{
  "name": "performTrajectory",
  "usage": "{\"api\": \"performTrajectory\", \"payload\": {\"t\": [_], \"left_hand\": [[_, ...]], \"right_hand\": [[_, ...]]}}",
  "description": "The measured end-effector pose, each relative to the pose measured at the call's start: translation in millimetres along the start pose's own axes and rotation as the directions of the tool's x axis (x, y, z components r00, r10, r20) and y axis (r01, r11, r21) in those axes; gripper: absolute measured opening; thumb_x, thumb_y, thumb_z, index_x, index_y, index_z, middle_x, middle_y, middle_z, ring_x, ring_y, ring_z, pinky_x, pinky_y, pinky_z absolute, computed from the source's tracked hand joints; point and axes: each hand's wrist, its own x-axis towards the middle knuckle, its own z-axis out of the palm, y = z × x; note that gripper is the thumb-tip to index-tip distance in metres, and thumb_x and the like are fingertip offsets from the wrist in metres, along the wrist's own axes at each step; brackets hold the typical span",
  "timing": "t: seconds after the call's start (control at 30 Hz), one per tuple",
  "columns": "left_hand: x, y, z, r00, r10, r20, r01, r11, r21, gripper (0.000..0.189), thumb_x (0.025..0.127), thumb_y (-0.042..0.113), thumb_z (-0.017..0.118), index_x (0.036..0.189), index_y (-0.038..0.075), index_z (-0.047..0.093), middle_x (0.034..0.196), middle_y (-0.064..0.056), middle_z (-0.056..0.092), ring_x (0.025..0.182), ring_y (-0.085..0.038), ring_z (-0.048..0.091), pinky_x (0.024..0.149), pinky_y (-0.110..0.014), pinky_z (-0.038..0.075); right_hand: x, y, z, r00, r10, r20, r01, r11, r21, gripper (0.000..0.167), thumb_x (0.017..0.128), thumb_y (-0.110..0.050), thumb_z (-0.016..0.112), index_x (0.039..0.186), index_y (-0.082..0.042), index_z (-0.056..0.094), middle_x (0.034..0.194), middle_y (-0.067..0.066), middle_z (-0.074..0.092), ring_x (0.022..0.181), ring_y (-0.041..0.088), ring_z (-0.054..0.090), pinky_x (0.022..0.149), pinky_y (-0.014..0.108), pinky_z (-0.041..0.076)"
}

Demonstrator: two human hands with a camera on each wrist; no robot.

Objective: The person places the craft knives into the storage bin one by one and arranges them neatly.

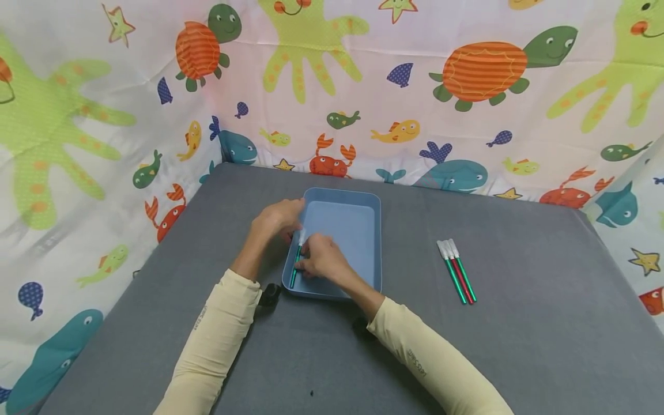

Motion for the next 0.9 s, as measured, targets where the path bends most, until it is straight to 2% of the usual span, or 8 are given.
{"api": "performTrajectory", "payload": {"t": [0.1,0.23,0.4,0.53,0.73,0.9], "left_hand": [[0.0,-0.1,-0.6,1.000,0.011,-0.006,-0.011,1.000,0.022,0.070,0.106,0.009,0.060,0.165,0.002,0.022,0.161,-0.028,0.043,0.076,-0.022,0.079,0.107,-0.045,0.055],[-0.8,0.2,-1.8,1.000,0.007,0.001,-0.007,1.000,0.006,0.073,0.106,0.009,0.060,0.166,0.003,0.020,0.162,-0.028,0.041,0.078,-0.022,0.079,0.105,-0.045,0.056],[-1.1,-0.4,-1.6,1.000,-0.008,0.020,0.009,1.000,-0.019,0.074,0.106,0.010,0.059,0.167,0.005,0.017,0.163,-0.027,0.040,0.078,-0.022,0.080,0.109,-0.045,0.053],[-0.7,-1.5,-0.1,1.000,-0.011,0.017,0.011,1.000,-0.010,0.074,0.106,0.010,0.060,0.167,0.005,0.019,0.162,-0.027,0.041,0.077,-0.021,0.080,0.112,-0.045,0.051],[-1.2,-1.6,1.1,1.000,-0.004,-0.001,0.004,1.000,-0.007,0.077,0.105,0.009,0.062,0.167,0.005,0.017,0.165,-0.025,0.038,0.083,-0.021,0.079,0.105,-0.043,0.056],[-2.8,0.6,0.9,1.000,-0.030,-0.001,0.030,0.999,-0.034,0.080,0.105,0.011,0.061,0.168,0.008,0.013,0.168,-0.023,0.034,0.083,-0.020,0.079,0.104,-0.043,0.056]], "right_hand": [[-1.1,-0.1,0.2,1.000,-0.007,0.025,0.007,1.000,0.002,0.033,0.089,-0.014,0.084,0.113,0.003,0.070,0.072,0.007,0.075,0.059,0.012,0.073,0.061,0.026,0.057],[-2.6,0.9,-0.7,0.998,-0.025,0.052,0.025,1.000,0.010,0.036,0.090,-0.013,0.083,0.119,0.005,0.070,0.075,0.007,0.077,0.061,0.013,0.074,0.064,0.028,0.059],[-6.2,2.7,-5.0,0.995,-0.024,0.098,0.021,0.999,0.031,0.039,0.093,-0.011,0.080,0.126,0.008,0.069,0.089,0.013,0.079,0.066,0.014,0.075,0.072,0.031,0.062],[-9.5,4.0,-10.8,0.993,-0.020,0.115,0.017,0.999,0.028,0.042,0.094,-0.012,0.078,0.130,0.007,0.067,0.100,0.016,0.079,0.067,0.015,0.075,0.071,0.032,0.062],[-18.4,3.3,-26.0,0.996,-0.012,0.092,0.013,1.000,-0.013,0.041,0.097,-0.019,0.076,0.133,0.000,0.067,0.092,0.009,0.079,0.067,0.014,0.074,0.071,0.032,0.061],[-28.7,2.0,-44.4,0.997,-0.051,0.053,0.052,0.998,-0.027,0.045,0.098,-0.021,0.075,0.137,-0.002,0.064,0.089,0.009,0.079,0.068,0.015,0.075,0.071,0.031,0.060]]}}
